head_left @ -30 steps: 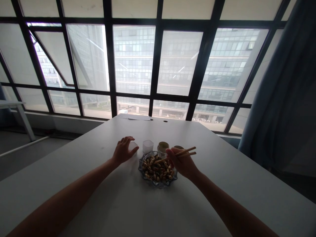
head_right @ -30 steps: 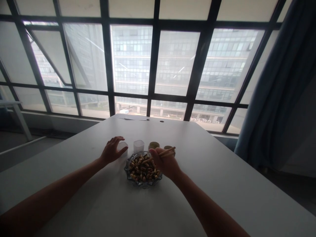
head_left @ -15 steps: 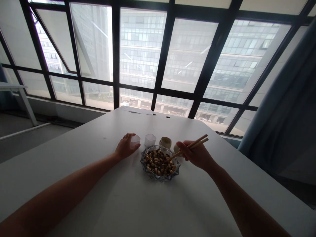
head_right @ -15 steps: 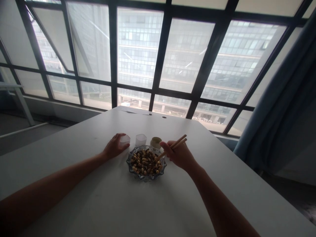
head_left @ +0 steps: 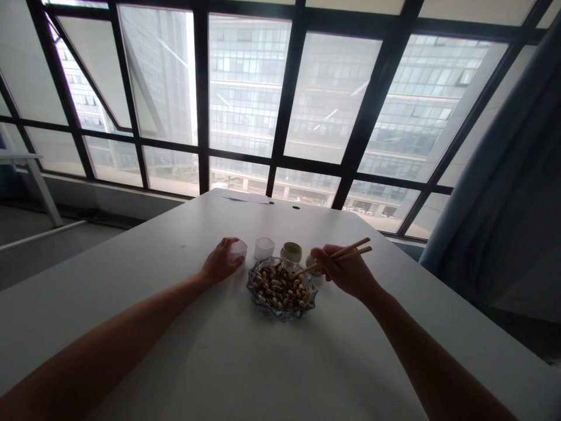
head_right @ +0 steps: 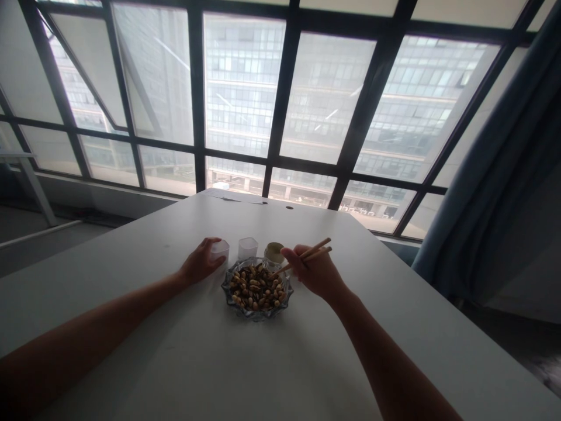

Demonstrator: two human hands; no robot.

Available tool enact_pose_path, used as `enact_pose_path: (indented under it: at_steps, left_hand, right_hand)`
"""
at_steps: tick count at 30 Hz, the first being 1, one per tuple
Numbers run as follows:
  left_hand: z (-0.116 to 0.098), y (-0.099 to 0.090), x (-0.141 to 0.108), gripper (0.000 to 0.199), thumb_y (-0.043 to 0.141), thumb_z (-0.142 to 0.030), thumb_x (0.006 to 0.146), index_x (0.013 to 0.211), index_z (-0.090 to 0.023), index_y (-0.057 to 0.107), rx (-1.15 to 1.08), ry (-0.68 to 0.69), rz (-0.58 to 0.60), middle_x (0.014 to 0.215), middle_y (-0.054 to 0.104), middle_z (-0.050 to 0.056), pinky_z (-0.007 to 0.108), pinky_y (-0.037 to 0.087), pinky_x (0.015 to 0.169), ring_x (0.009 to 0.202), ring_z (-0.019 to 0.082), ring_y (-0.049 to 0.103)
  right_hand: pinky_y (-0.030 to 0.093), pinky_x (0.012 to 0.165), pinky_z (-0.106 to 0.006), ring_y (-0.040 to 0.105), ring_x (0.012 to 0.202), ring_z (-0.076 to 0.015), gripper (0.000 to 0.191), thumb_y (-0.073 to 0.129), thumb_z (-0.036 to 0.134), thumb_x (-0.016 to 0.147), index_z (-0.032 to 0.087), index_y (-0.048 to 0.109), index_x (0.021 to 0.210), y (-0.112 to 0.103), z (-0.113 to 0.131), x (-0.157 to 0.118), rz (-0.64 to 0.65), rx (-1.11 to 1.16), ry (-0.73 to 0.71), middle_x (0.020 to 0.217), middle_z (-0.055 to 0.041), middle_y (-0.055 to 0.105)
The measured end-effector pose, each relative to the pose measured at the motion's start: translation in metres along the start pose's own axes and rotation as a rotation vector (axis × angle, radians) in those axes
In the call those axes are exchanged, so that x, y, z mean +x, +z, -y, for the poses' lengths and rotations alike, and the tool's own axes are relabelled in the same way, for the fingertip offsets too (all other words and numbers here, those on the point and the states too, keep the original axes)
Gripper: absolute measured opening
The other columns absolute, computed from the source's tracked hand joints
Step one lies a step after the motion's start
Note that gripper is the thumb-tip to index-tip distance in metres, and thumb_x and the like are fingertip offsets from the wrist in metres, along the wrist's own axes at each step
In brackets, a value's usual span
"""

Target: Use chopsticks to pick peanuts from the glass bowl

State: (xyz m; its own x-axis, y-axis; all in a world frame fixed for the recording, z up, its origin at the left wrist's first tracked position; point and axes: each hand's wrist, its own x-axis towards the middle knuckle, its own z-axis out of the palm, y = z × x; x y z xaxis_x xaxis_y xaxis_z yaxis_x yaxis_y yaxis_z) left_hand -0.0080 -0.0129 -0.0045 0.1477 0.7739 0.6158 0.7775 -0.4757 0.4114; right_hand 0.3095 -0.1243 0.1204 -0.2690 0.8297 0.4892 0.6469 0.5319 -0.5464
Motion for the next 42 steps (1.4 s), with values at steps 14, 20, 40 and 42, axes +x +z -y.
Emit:
enact_pose_path:
  at_steps: [14,20,40,42]
  left_hand:
    - [-0.005,-0.003,-0.001,0.048,0.061,-0.033,0.08,0.124,-0.021,0.048,0.01,-0.002,0.024,0.127,0.058,0.012,0.046,0.054,0.094,0.111,0.029,0.061]
    - [-0.004,-0.003,-0.001,0.046,0.061,-0.034,0.08,0.123,-0.022,0.049,0.016,0.005,0.021,0.127,0.058,0.012,0.045,0.054,0.092,0.11,0.029,0.062]
    - [-0.002,-0.002,-0.001,0.047,0.06,-0.035,0.082,0.125,-0.02,0.048,0.012,0.008,0.048,0.129,0.056,0.013,0.045,0.055,0.089,0.106,0.029,0.063]
    - [-0.001,-0.001,-0.001,0.047,0.06,-0.035,0.081,0.125,-0.02,0.048,0.01,0.004,0.047,0.128,0.056,0.013,0.045,0.054,0.091,0.107,0.029,0.062]
  right_hand:
    - [0.041,0.038,-0.022,0.052,0.04,-0.011,0.049,0.052,0.055,0.093,0.018,0.06,0.062,-0.004,-0.003,-0.001,0.23,0.024,-0.054,0.051,-0.0015,0.061]
    - [0.044,0.038,-0.022,0.057,0.04,-0.0125,0.051,0.054,0.061,0.09,0.017,0.062,0.064,-0.009,-0.002,0.0,0.191,0.093,0.002,0.052,-0.0034,0.065]
    - [0.041,0.029,-0.022,0.051,0.031,-0.0114,0.058,0.072,0.072,0.068,0.015,0.063,0.058,-0.019,-0.039,0.011,-0.215,0.593,0.349,0.043,-0.0025,0.059]
    - [0.041,0.029,-0.021,0.051,0.031,-0.0109,0.057,0.074,0.071,0.066,0.015,0.063,0.059,-0.02,-0.043,0.011,-0.219,0.637,0.374,0.043,-0.0022,0.059]
